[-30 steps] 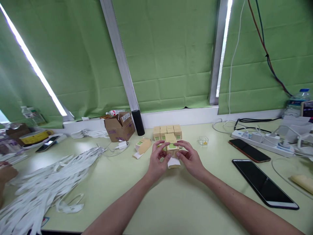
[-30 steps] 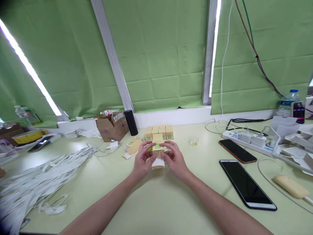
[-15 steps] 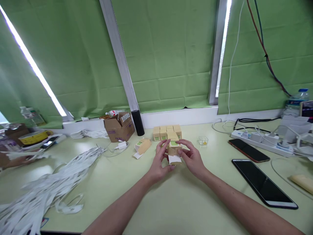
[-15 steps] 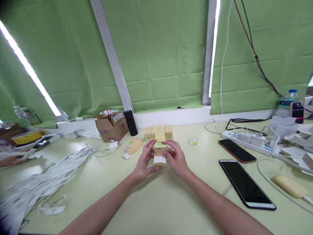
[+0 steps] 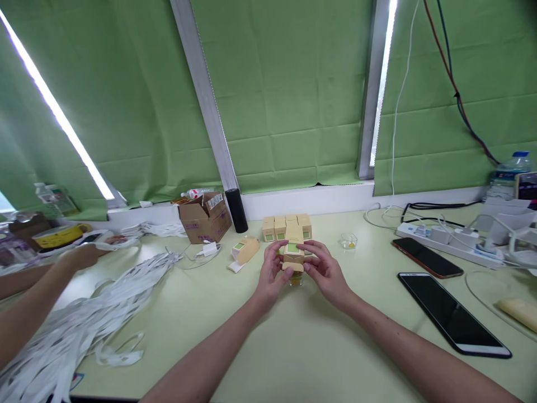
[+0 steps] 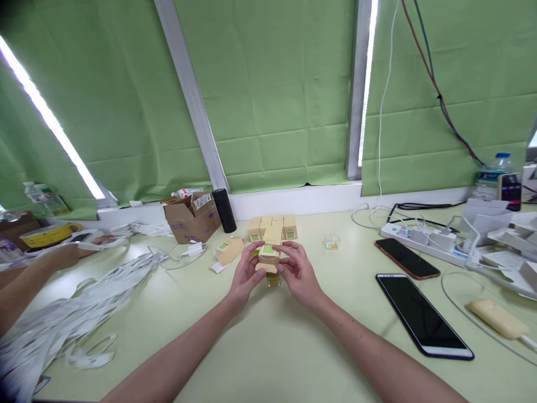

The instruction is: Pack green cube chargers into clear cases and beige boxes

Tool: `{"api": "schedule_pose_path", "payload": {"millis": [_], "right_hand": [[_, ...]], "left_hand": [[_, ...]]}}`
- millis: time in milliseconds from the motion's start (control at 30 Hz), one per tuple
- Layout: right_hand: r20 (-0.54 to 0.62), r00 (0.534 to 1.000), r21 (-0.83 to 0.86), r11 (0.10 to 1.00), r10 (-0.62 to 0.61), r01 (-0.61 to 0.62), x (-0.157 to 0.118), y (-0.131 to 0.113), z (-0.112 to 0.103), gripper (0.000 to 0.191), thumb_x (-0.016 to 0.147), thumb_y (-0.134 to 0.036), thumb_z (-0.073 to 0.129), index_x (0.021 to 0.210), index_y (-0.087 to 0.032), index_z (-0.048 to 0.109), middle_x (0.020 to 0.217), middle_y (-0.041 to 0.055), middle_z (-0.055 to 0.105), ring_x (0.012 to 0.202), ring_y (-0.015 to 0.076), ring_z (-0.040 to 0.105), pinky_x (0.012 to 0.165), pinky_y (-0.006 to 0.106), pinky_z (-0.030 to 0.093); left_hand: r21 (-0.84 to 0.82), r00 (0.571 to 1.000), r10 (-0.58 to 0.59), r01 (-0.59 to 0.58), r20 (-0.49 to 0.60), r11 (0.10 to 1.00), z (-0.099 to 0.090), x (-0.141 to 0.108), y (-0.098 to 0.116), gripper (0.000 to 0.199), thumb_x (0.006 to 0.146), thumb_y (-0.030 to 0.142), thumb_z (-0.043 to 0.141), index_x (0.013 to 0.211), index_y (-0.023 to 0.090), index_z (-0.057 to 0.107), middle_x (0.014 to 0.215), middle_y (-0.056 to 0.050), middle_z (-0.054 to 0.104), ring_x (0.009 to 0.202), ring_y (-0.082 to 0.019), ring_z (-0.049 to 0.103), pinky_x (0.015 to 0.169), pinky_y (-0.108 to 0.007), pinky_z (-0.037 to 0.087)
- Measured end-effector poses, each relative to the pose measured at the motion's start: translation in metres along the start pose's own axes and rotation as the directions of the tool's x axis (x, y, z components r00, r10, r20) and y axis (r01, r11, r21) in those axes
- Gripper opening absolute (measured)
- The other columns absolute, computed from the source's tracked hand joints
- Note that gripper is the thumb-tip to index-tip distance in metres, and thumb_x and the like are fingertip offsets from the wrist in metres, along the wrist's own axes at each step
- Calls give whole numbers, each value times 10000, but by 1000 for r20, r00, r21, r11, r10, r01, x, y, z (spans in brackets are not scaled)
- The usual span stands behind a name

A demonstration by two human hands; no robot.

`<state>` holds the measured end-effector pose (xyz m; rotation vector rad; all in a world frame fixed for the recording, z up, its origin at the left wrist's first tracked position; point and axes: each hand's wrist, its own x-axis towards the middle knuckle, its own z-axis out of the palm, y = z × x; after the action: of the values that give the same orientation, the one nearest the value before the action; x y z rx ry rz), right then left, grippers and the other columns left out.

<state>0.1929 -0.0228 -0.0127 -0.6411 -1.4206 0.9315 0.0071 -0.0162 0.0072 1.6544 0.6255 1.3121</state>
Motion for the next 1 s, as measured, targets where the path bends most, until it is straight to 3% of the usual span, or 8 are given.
{"api": "schedule_pose_path", "payload": {"millis": [267,1000], "right_hand": [[42,999,32,999,7,-8,-3,-6,2,408,932,-498,726,1313,-356,688,1480,99,395,1021,215,714,962,458,636],[74,997,-2,1000,-26,26,-4,-5,4,408,928,-448,751,1316,-338,689,1476,89,384,1012,190,726,995,437,622]], "left_hand": [[-61,997,-65,62,-44,996,4,1,7,636,859,538,773,1347,252,482,1077,-74,642,972,-215,633,836,-346,522],[-51,995,-59,55,-85,997,4,1,5,534,885,493,752,1269,249,472,1020,-39,623,919,-183,600,793,-307,488]]}}
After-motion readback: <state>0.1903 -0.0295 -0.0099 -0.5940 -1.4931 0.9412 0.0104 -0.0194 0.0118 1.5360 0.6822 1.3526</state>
